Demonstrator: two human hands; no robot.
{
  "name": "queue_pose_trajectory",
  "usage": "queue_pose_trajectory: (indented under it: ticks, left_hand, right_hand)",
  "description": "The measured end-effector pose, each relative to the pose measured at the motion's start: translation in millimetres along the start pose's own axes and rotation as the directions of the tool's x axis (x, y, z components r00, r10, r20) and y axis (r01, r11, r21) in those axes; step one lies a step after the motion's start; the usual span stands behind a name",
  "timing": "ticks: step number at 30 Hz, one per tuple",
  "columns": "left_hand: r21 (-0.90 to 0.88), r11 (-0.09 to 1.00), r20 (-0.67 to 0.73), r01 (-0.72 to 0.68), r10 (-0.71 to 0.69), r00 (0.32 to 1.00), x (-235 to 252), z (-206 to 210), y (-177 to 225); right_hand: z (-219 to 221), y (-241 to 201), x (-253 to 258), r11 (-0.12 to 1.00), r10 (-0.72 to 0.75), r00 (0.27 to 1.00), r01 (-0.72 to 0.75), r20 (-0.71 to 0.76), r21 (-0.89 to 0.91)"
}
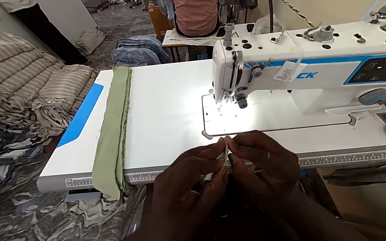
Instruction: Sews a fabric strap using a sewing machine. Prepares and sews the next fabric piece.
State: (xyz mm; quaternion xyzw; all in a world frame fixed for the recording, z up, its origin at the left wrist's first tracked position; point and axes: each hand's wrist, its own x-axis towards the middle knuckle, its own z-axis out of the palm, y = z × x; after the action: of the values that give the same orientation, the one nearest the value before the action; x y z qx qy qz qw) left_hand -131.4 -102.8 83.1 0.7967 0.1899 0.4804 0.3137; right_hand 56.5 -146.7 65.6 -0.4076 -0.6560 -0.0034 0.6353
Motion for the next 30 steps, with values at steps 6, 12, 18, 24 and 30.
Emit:
queue_pose_trajectory:
  ticks: [6, 12, 18, 24, 30]
  left_hand:
    - [-0.287, 0.942, 0.059, 0.172, -0.161, 0.985, 0.8, 2.6, 0.4]
    - [0.004, 0.999, 0.015, -0.043, 0.042, 0.999, 9.9, -0.6, -0.4]
    - [0.330, 0.934, -0.031, -0.138, 0.157, 0.987, 19.9, 4.4, -7.2]
    - [0.098, 0.995, -0.079, 0.034, -0.026, 0.997, 11.5, 7.9, -11.9]
    - [0.008, 0.995, -0.141, 0.104, -0.101, 0.985, 9.4, 14.0, -17.9]
  right_hand:
    - [-11.2, 23.0, 0.7, 0.527, 0.457, 0.796, -0.603, 0.398, 0.600]
    - [2.3, -1.2, 4.5, 0.865, 0.376, 0.925, -0.373, 0.058, 0.335]
    - [14.0, -5.5, -1.0, 0.996, 0.092, 0.980, -0.094, -0.176, -0.005]
    - [16.5, -3.3, -10.8, 0.980, 0.184, 0.975, -0.173, -0.124, 0.098]
    - [23.2, -1.1, -15.5, 0.959, 0.237, 0.961, -0.209, -0.139, 0.193]
